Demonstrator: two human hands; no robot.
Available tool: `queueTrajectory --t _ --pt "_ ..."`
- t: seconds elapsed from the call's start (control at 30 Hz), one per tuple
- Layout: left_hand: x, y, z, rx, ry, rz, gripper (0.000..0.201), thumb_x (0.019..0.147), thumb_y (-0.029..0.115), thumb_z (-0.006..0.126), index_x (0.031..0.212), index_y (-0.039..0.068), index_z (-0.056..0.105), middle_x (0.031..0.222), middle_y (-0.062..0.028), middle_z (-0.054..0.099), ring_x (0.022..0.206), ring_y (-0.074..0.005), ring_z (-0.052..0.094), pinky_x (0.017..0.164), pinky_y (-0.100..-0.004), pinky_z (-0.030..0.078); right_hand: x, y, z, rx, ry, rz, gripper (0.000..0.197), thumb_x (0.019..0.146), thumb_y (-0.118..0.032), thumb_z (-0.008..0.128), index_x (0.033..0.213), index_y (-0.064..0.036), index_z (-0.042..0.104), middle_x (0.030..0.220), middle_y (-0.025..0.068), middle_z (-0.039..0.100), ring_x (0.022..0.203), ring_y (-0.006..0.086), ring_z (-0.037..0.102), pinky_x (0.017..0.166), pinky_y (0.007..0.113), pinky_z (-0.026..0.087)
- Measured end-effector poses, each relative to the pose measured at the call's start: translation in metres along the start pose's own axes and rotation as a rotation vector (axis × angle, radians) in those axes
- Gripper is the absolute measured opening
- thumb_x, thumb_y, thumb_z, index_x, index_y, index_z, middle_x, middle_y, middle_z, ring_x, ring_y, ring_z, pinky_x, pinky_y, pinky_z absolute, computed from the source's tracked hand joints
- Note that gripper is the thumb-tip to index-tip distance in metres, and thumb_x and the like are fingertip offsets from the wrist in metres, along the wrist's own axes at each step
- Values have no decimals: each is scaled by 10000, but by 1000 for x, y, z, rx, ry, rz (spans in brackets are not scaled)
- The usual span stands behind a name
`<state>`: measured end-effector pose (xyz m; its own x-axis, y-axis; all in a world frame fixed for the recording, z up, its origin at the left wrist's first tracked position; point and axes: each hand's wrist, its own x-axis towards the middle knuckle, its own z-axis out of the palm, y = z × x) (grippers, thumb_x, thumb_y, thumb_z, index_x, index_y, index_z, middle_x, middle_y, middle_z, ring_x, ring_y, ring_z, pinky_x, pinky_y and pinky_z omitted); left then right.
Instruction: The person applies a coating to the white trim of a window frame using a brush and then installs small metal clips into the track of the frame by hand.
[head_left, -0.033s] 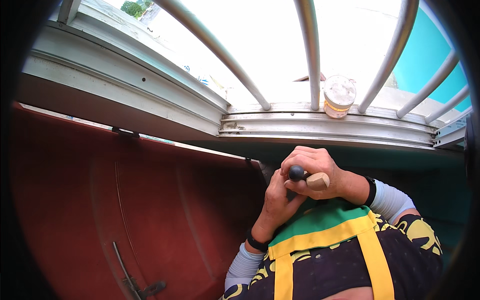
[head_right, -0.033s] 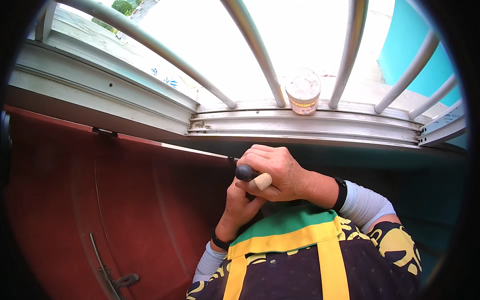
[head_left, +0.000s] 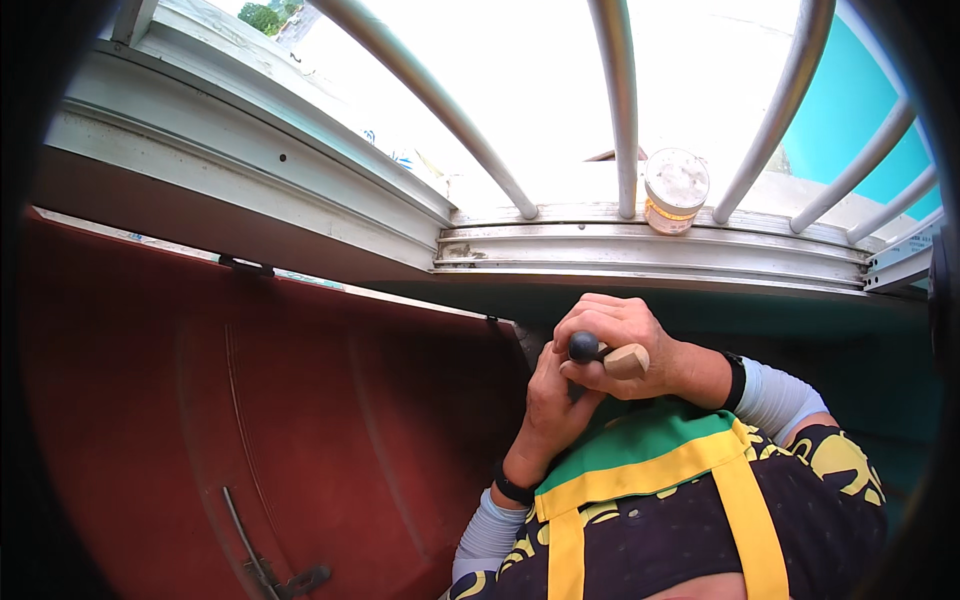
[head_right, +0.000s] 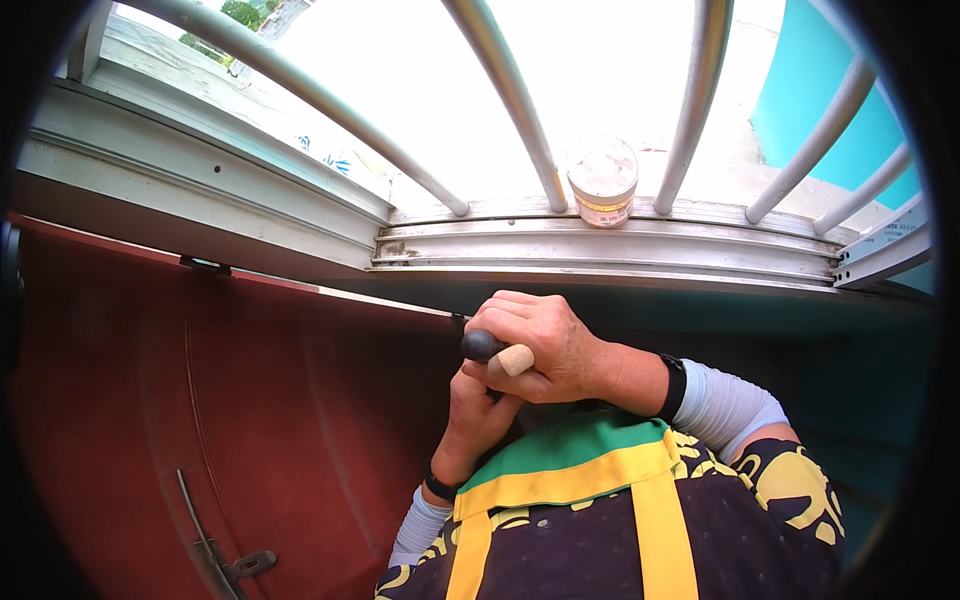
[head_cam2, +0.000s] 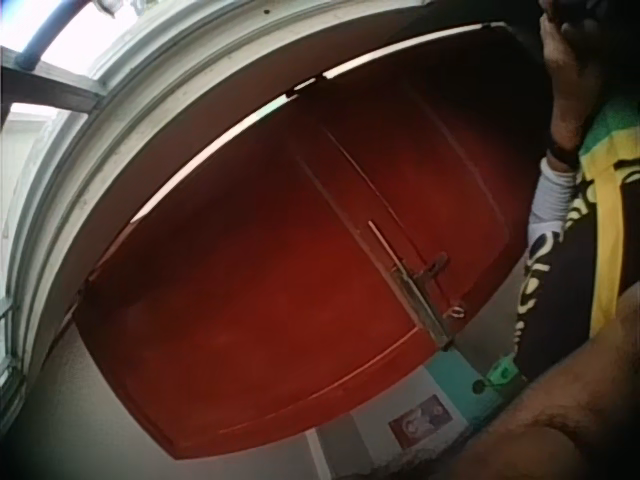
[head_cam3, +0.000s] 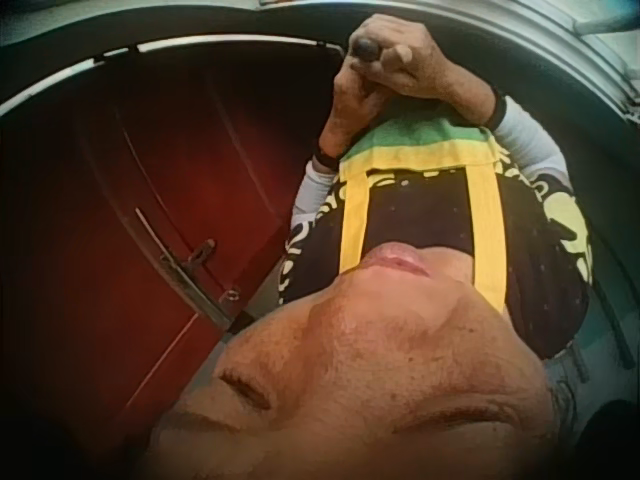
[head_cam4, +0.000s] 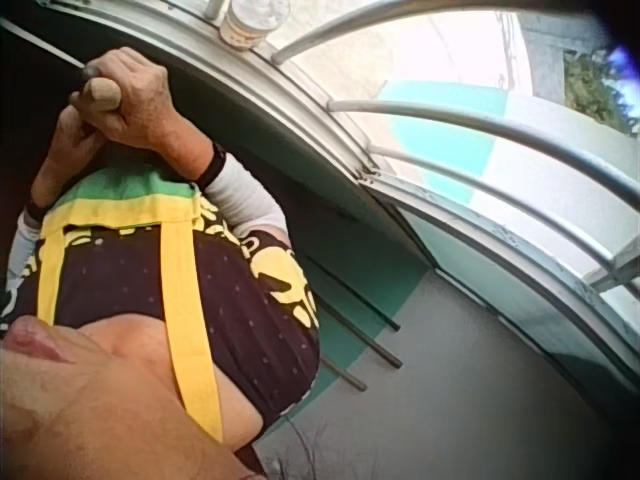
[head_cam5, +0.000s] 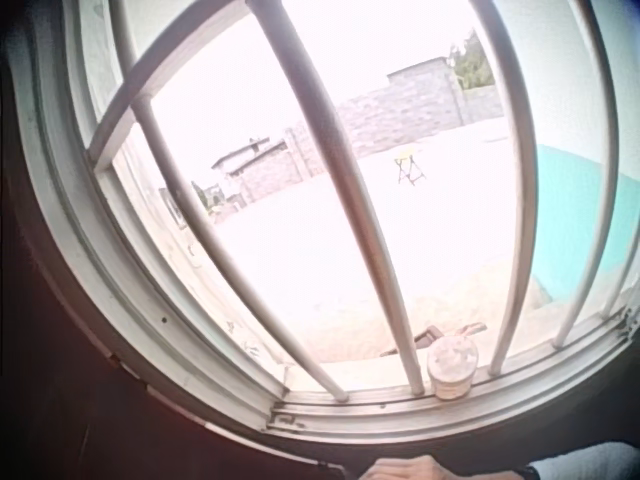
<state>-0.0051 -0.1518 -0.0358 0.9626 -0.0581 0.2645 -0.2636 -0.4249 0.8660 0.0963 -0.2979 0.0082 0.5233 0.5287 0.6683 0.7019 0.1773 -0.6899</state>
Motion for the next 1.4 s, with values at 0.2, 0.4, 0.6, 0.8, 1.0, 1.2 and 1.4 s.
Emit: queueTrajectory --t 0.2,0.4,0.6,0.8,1.0,1.2,1.4 --pt "-22 -14 -2 10 132 51 273 861 34 669 1119 14 582 1010 -169 615 904 -384 610 749 -423 500 3 -5 24 16 -46 111 187 799 -166 764 892 -49 651 854 88 659 753 263 650 642 332 533" --pt "-34 -21 -14 76 212 10 259 893 83 660 1113 9 546 977 -178 589 879 -386 595 751 -426 492 6 -13 25 -192 -205 132 247 789 -251 797 901 -69 673 838 86 651 750 273 663 625 342 544" --pt "-48 -24 -17 -48 239 -79 306 883 183 709 1087 26 543 1001 -160 594 890 -350 595 768 -406 492 3 -18 22 -133 -350 247 257 769 -296 815 817 -85 676 726 59 646 650 261 661 558 344 527" --pt "-58 -24 -31 -50 376 -87 317 915 315 700 991 31 582 1002 -97 601 897 -229 575 762 -316 459 6 -35 12 34 -315 406 207 812 -227 812 922 -64 747 805 80 713 709 164 689 601 279 531" --pt "-92 -48 -57 -182 571 -222 292 994 291 606 948 4 637 906 -32 569 801 -140 529 701 -256 409 64 -48 -34 -142 65 49 294 863 -220 787 1048 -1 716 904 123 726 725 164 685 638 274 553" --pt "-131 -65 -51 41 671 -258 289 989 235 608 876 -29 571 790 -114 521 682 -238 523 616 -334 425 103 -34 -38 -306 -205 396 292 894 -319 746 1030 -62 722 856 102 739 770 182 714 650 281 562" --pt "-153 -66 -38 62 697 -358 325 976 266 622 851 -28 566 749 -117 514 660 -270 523 595 -355 421 146 10 31 -589 -408 517 204 880 -278 725 933 -81 737 842 77 728 764 207 682 702 353 552"
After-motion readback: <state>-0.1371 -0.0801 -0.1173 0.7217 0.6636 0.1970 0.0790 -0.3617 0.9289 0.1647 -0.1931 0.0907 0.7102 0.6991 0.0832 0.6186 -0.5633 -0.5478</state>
